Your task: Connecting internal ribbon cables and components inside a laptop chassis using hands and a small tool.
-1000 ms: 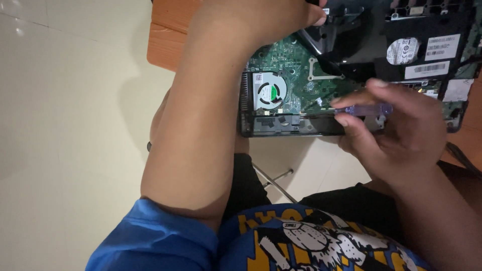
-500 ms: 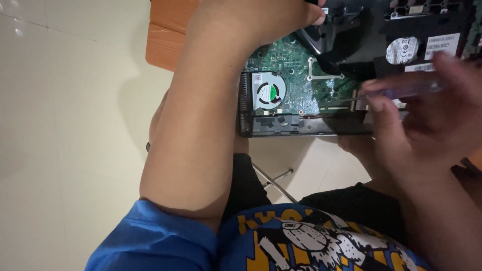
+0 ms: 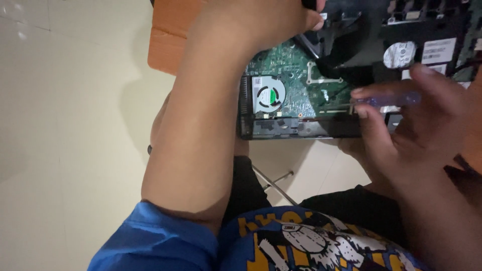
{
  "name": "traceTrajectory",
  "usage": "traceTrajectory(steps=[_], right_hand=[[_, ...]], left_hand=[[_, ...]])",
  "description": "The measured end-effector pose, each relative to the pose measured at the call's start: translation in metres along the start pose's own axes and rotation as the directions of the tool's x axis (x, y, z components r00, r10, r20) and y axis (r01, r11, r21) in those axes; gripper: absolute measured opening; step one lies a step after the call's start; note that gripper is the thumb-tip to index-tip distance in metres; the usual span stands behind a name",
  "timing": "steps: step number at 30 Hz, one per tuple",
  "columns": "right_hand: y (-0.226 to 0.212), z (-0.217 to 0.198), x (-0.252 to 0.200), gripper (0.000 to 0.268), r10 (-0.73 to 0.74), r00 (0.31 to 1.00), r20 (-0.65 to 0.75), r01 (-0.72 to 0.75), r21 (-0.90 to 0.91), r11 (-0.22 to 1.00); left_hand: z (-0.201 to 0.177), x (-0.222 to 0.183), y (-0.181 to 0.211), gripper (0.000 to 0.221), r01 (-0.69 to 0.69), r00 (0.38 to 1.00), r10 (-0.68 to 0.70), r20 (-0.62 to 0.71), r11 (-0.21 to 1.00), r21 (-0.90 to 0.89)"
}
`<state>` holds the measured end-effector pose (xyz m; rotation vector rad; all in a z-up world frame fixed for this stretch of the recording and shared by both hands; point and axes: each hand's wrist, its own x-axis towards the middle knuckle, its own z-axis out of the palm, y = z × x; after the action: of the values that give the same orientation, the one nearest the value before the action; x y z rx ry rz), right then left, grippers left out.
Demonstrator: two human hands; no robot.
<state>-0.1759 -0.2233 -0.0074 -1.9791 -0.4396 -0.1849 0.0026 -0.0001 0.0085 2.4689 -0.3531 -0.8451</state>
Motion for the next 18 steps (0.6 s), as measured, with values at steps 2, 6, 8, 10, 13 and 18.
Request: traceTrajectory(steps=[2, 6, 8, 10, 13, 18], right_hand=[[-0.005, -0.005, 0.004, 0.064, 0.000, 0.999, -0.048, -0.001, -0.031, 1.000], [-0.001, -0.009, 0.006, 0.015, 0.112, 0.990, -0.084, -0.119, -0.083, 0.989], [0.003, -0.007, 0.003, 0.020, 0.080, 0.988, -0.129, -0.083, -0.023, 0.996], [0.001, -0.003, 0.005, 0.019, 0.032, 0.988, -0.152, -0.042, -0.061, 0.997], [0.002, -0.009, 0.004, 0.015, -0.087, 0.988, -0.124, 0.051, -0.267, 0.962], [0.010, -0.005, 0.000, 0.021, -0.141, 0.942, -0.303, 0.107, -0.127, 0.986]], left_hand=[[0.005, 0.001, -0.004, 0.011, -0.012, 1.000, 0.012, -0.004, 1.000, 0.005], [0.012, 0.006, -0.012, 0.009, -0.292, 0.934, 0.291, -0.208, 0.956, 0.028], [0.012, 0.007, -0.014, 0.014, -0.350, 0.905, 0.345, -0.248, 0.936, 0.028], [0.011, 0.008, -0.015, 0.019, -0.375, 0.887, 0.367, -0.280, 0.927, 0.026], [0.006, 0.005, -0.009, 0.013, -0.381, 0.893, 0.370, -0.256, 0.925, 0.006], [-0.010, -0.001, 0.003, 0.009, -0.371, 0.923, 0.363, -0.128, 0.928, -0.039]])
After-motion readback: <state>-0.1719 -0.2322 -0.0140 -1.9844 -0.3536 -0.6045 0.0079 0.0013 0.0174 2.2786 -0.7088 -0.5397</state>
